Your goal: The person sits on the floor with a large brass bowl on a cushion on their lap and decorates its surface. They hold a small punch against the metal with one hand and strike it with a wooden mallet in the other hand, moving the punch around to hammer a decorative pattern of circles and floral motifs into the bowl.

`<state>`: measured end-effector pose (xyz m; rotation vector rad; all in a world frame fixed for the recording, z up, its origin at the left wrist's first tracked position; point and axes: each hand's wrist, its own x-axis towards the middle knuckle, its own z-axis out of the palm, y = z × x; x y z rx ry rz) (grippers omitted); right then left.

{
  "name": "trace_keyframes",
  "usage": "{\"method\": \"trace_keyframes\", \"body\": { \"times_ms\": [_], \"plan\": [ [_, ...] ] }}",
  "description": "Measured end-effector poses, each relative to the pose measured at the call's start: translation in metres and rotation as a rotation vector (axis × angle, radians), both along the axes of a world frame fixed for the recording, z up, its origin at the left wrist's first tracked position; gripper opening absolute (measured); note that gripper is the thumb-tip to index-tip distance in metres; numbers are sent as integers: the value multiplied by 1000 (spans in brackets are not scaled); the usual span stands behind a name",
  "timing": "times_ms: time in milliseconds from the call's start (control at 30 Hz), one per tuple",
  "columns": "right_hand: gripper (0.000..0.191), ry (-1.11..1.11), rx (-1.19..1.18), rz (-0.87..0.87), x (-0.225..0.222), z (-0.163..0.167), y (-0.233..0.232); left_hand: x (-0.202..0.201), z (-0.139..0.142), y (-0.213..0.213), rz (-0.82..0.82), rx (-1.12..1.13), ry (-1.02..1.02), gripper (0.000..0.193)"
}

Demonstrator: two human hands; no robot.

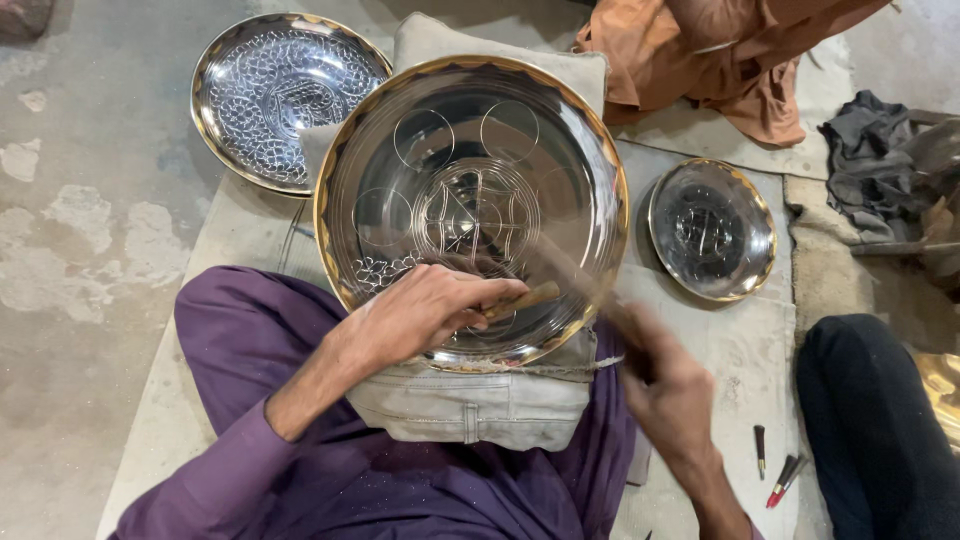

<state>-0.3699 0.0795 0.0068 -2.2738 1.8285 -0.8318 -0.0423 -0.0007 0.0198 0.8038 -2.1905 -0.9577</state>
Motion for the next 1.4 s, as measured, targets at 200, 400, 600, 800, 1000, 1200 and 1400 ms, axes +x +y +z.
{"method": "trace_keyframes", "body": {
  "times_ms": [200,400,600,800,1000,1200,1400],
  "plan": [
    [53,-362,61,-59,-4,-39,23,2,9,-8,-147,54,-112,54],
    [57,-95,95,-89,-21,-29,17,0,7,16,257,225,39,55],
    [67,-72,65,98,-16,26,-20,-10,-12,37,596,338,248,55],
    [68,244,181,128,3,76,-56,-17,-21,40,638,344,293,56],
    [75,628,256,229,19,100,-97,-17,-19,42,656,310,276,54],
    [78,320,129,353,39,127,-108,-17,-17,44,647,295,301,51],
    [75,516,132,321,65,144,-111,-18,-17,46,671,269,265,50]
  ]
}}
